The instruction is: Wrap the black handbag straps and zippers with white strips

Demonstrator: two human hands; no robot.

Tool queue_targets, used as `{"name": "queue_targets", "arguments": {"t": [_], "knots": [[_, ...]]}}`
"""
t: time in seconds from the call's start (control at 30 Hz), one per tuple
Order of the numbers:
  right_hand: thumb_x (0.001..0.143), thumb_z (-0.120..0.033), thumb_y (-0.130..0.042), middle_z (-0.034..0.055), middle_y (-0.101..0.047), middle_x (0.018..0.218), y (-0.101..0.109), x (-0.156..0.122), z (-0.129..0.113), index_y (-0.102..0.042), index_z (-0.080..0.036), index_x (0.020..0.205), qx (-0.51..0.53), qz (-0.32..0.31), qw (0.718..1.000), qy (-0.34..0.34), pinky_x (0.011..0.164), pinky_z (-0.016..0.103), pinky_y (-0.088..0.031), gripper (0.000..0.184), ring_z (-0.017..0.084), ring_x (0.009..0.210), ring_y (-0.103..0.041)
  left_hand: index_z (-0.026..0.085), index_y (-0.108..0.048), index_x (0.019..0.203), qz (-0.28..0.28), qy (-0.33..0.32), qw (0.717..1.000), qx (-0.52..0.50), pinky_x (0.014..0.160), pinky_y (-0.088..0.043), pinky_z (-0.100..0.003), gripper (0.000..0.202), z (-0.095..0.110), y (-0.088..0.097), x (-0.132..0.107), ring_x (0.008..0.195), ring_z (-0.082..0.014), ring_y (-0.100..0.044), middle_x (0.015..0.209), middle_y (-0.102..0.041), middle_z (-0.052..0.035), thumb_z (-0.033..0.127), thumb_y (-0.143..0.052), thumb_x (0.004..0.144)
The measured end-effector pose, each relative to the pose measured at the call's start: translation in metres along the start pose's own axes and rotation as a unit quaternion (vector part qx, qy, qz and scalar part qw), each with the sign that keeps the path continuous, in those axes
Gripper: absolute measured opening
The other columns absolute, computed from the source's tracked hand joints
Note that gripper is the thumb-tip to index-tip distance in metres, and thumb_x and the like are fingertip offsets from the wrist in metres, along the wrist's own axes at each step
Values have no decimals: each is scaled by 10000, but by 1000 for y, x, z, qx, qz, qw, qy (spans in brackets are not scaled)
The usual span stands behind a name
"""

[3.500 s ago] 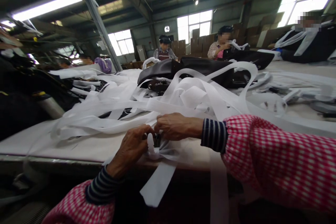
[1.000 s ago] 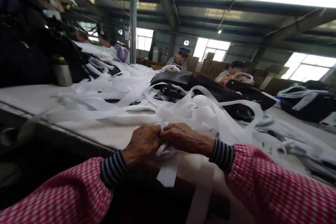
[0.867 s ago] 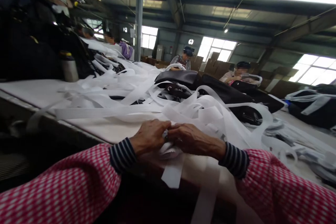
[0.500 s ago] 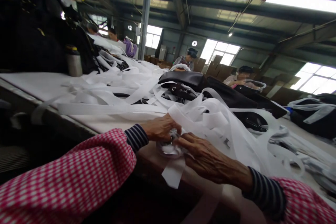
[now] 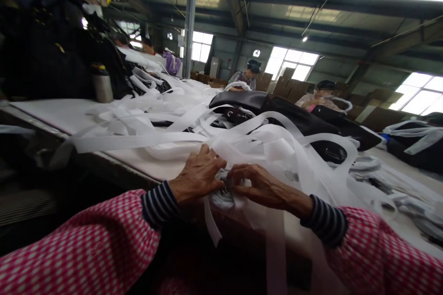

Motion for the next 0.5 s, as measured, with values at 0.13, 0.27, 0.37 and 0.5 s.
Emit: {"name": "queue_targets", "arguments": {"t": [0.13, 0.27, 0.37, 0.5], "knots": [[933, -232, -635, 54, -682, 933, -5, -3, 0, -663, -154, 799, 9, 29, 999, -28, 790, 287, -457, 157, 158, 811, -603, 214, -744, 1093, -23, -57, 998, -30, 955, -473, -405, 296, 10, -2, 10, 1118, -297, -592, 1097, -725, -91, 160, -667, 813], [892, -225, -664, 27, -643, 821, -3, -5, 4, -650, -155, 761, -6, 55, 995, -82, 738, 270, -428, 149, 144, 759, -572, 230, -791, 928, -86, -82, 991, -61, 813, -490, -318, 229, 10, -7, 21, 972, -248, -684, 961, -758, -57, 128, -629, 802], [902, -260, -642, 0, -580, 644, -6, -5, 9, -638, -145, 693, 2, 30, 989, -142, 609, 250, -368, 238, 115, 611, -500, 174, -772, 891, -83, -113, 990, -24, 768, -499, -329, 153, 12, -9, 27, 916, -271, -705, 935, -775, -90, 143, -641, 817], [915, -268, -610, 4, -581, 623, -8, -3, 11, -663, -134, 680, 28, 33, 991, -123, 580, 244, -354, 275, 113, 596, -479, 189, -740, 959, -46, -194, 979, -42, 780, -515, -310, 227, 22, -7, 34, 922, -262, -697, 940, -766, -70, 100, -691, 756]]}}
Point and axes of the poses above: each hand's wrist, its own x-axis towards the middle knuckle, its own y-axis out of the back of the hand, z = x × y, the point moved 4 cm from there along x, towards the middle knuckle
